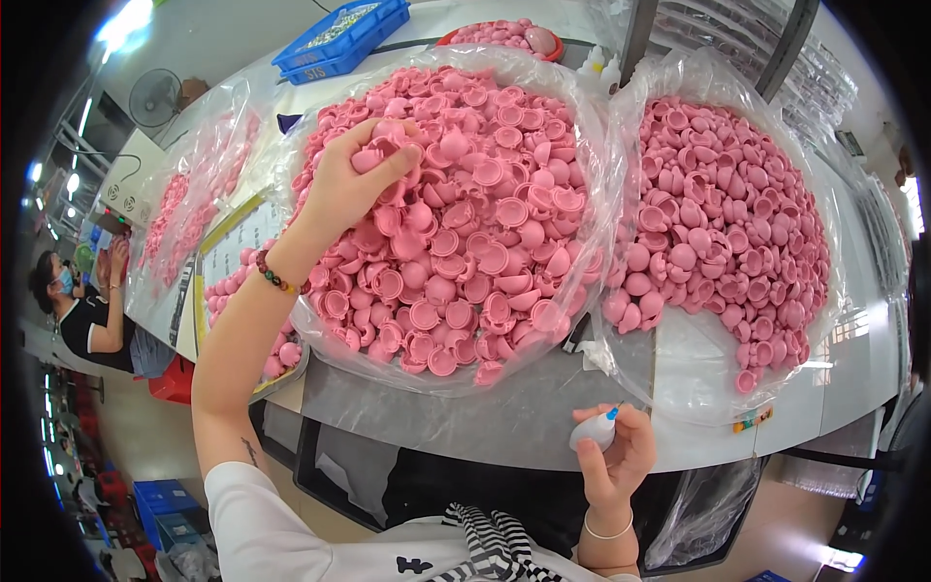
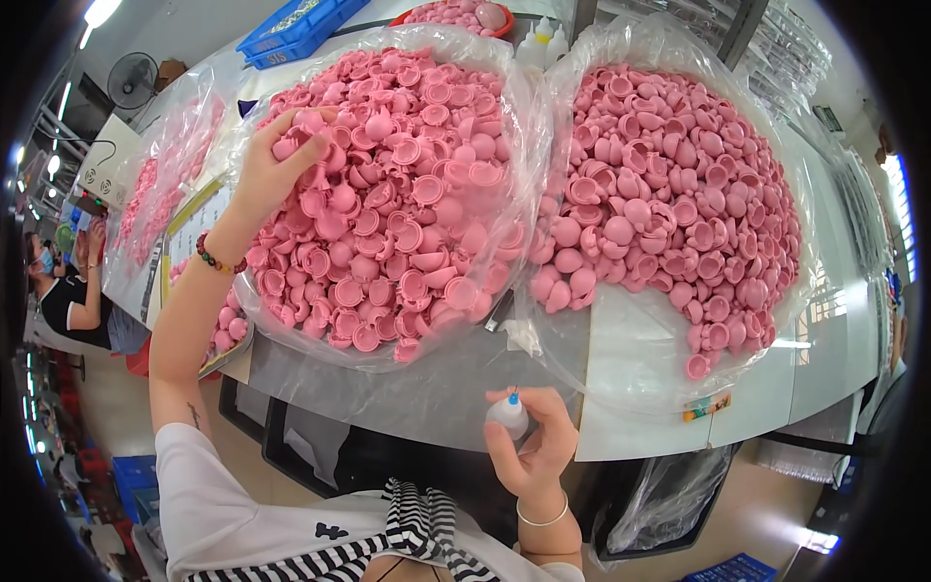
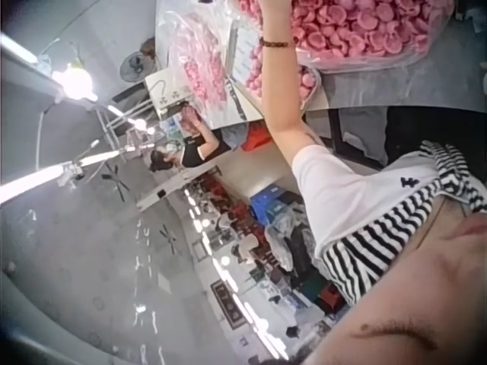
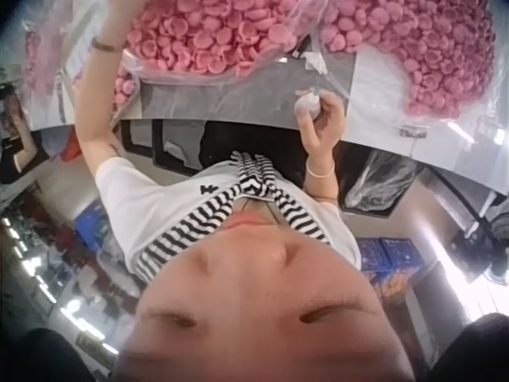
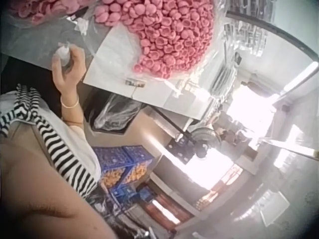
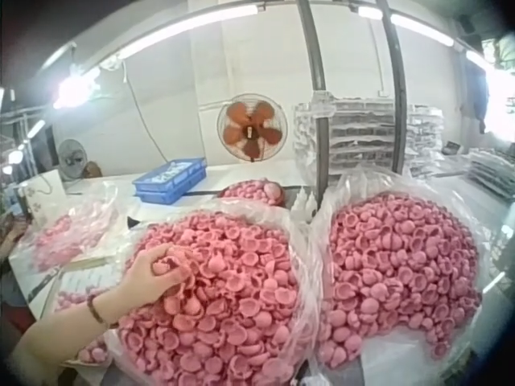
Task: Apply glue to pink plastic shell pieces and join them together to assemble small toy components.
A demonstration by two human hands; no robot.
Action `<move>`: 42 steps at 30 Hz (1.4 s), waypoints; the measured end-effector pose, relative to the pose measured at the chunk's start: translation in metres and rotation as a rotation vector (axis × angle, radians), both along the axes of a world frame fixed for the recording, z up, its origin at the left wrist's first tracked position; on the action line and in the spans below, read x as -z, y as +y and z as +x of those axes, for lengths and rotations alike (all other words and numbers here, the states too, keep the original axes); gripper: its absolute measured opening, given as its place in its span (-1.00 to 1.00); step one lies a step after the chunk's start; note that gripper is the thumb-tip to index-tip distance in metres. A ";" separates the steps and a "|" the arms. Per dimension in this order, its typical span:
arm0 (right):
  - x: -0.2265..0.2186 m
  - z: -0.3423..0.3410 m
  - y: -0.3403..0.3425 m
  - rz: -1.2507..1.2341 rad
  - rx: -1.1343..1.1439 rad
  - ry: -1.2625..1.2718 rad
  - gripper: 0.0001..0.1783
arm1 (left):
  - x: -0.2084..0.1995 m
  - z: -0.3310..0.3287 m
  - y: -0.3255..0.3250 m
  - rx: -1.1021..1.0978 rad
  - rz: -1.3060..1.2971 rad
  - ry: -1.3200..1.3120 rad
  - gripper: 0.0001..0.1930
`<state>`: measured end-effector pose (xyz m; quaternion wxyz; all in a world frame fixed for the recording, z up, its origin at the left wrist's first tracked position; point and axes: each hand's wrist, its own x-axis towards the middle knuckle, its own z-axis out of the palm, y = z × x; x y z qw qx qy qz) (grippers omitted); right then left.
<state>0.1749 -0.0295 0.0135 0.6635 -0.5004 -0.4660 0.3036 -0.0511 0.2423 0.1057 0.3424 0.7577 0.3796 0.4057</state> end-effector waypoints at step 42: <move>-0.001 -0.003 0.004 -0.017 0.019 -0.006 -0.67 | -0.005 0.015 -0.020 0.176 -0.244 -0.197 -0.72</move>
